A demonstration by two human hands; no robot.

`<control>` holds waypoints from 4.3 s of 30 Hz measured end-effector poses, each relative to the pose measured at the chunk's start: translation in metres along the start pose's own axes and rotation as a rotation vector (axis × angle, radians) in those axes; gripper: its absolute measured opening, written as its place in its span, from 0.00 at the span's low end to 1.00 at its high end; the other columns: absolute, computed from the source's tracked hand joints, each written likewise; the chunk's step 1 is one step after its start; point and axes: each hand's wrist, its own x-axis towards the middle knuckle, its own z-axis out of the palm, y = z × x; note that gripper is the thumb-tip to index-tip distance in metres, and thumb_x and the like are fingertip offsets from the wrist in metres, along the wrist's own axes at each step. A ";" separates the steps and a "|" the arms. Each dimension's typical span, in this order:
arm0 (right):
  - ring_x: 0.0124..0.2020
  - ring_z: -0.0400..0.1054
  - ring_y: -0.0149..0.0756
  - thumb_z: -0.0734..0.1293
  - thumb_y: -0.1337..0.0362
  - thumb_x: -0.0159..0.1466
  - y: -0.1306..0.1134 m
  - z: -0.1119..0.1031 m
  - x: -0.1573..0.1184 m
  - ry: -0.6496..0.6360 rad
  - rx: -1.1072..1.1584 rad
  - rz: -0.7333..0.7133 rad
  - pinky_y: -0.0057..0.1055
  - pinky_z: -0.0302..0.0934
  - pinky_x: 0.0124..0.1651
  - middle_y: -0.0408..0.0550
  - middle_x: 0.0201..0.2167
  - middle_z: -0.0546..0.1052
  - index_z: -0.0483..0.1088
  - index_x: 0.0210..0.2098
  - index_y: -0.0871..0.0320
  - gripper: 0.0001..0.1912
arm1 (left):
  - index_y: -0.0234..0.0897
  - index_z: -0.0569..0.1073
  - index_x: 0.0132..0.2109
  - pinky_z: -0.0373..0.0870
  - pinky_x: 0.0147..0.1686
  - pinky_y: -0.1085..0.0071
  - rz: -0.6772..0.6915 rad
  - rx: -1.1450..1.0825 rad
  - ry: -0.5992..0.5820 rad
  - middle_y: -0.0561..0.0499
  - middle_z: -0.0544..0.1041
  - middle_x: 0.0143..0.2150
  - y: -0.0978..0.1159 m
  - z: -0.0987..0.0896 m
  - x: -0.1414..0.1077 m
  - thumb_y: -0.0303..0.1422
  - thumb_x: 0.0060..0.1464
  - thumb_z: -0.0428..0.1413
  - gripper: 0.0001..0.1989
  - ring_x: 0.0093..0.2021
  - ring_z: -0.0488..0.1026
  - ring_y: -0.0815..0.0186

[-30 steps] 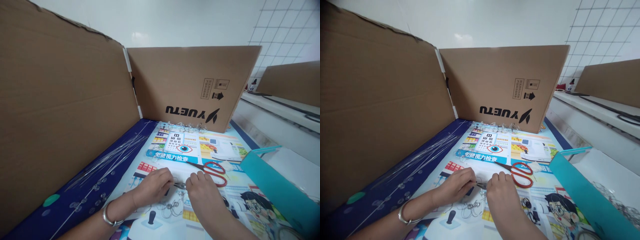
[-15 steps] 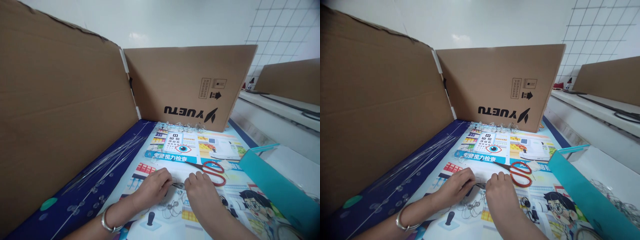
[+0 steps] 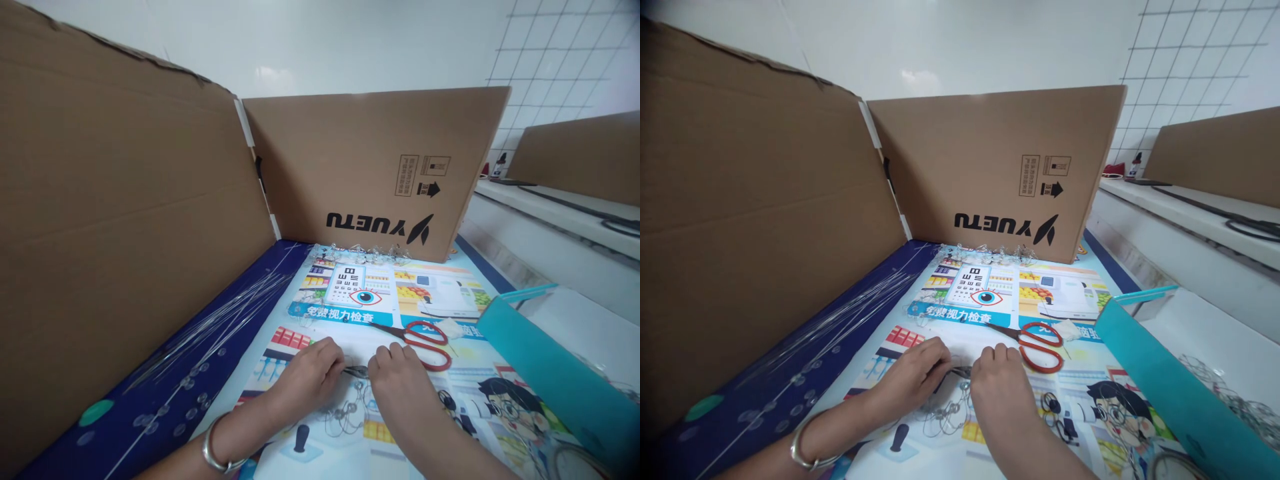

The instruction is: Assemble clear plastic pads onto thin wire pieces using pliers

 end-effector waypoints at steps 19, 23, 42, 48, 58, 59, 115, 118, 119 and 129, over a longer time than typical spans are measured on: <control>0.33 0.62 0.40 0.60 0.77 0.57 0.002 -0.004 0.000 -0.016 0.020 -0.013 0.36 0.50 0.34 0.52 0.29 0.70 0.69 0.34 0.63 0.10 | 0.36 0.64 0.34 0.62 0.33 0.70 -0.011 0.036 0.017 0.51 0.67 0.31 -0.002 0.004 -0.001 0.24 0.57 0.44 0.06 0.33 0.65 0.66; 0.34 0.62 0.41 0.60 0.77 0.57 0.002 -0.003 0.000 -0.011 0.017 -0.011 0.37 0.51 0.34 0.52 0.29 0.70 0.69 0.35 0.63 0.10 | 0.36 0.64 0.34 0.62 0.33 0.70 0.001 0.031 0.025 0.51 0.67 0.31 -0.002 0.004 -0.002 0.24 0.56 0.44 0.06 0.33 0.65 0.66; 0.34 0.63 0.41 0.60 0.77 0.57 0.004 0.001 0.000 0.001 0.048 0.003 0.37 0.51 0.34 0.52 0.30 0.70 0.69 0.33 0.61 0.09 | 0.36 0.64 0.33 0.62 0.32 0.71 0.005 0.034 0.019 0.51 0.67 0.31 -0.002 0.003 -0.003 0.24 0.56 0.44 0.07 0.33 0.65 0.66; 0.34 0.63 0.42 0.60 0.76 0.57 0.004 0.003 0.000 -0.006 0.056 0.016 0.37 0.51 0.34 0.52 0.30 0.70 0.69 0.32 0.61 0.09 | 0.37 0.63 0.34 0.62 0.32 0.71 -0.002 0.033 0.012 0.51 0.67 0.31 -0.002 0.002 -0.003 0.24 0.57 0.44 0.07 0.33 0.65 0.66; 0.33 0.63 0.39 0.60 0.76 0.58 0.004 0.003 -0.001 -0.010 0.075 0.011 0.35 0.49 0.34 0.52 0.30 0.70 0.69 0.32 0.61 0.08 | 0.37 0.63 0.33 0.62 0.32 0.71 0.006 0.045 -0.011 0.50 0.68 0.32 0.001 0.000 -0.004 0.24 0.56 0.44 0.06 0.33 0.65 0.66; 0.34 0.63 0.39 0.60 0.76 0.58 0.004 0.002 -0.001 -0.009 0.075 0.011 0.35 0.49 0.34 0.52 0.30 0.71 0.69 0.32 0.61 0.08 | 0.37 0.63 0.33 0.62 0.32 0.71 0.008 0.045 -0.013 0.50 0.68 0.32 0.001 0.000 -0.004 0.24 0.56 0.44 0.06 0.33 0.65 0.66; 0.33 0.62 0.41 0.61 0.76 0.55 0.007 -0.007 -0.004 0.073 -0.017 0.008 0.37 0.50 0.32 0.51 0.29 0.69 0.69 0.33 0.61 0.09 | 0.36 0.64 0.34 0.61 0.33 0.71 0.079 -0.053 0.104 0.50 0.67 0.31 -0.007 0.000 -0.006 0.25 0.59 0.44 0.07 0.32 0.64 0.66; 0.33 0.62 0.41 0.61 0.76 0.55 0.007 -0.007 -0.004 0.063 -0.015 0.001 0.37 0.51 0.32 0.52 0.29 0.69 0.69 0.34 0.62 0.09 | 0.36 0.65 0.34 0.62 0.33 0.70 0.085 -0.046 0.104 0.50 0.67 0.31 -0.007 0.001 -0.006 0.24 0.59 0.44 0.07 0.33 0.64 0.66; 0.33 0.62 0.41 0.61 0.76 0.55 0.007 -0.008 -0.004 0.057 -0.015 -0.001 0.37 0.51 0.32 0.51 0.29 0.69 0.69 0.34 0.62 0.09 | 0.36 0.65 0.34 0.62 0.33 0.70 0.088 -0.045 0.106 0.50 0.67 0.31 -0.007 0.001 -0.006 0.24 0.58 0.44 0.07 0.33 0.64 0.66; 0.33 0.62 0.42 0.60 0.76 0.56 0.007 -0.012 -0.004 0.018 -0.004 0.009 0.37 0.51 0.32 0.52 0.29 0.69 0.70 0.35 0.62 0.10 | 0.36 0.65 0.34 0.62 0.33 0.70 0.083 -0.046 0.096 0.50 0.67 0.31 -0.005 0.000 -0.006 0.25 0.59 0.44 0.08 0.32 0.64 0.66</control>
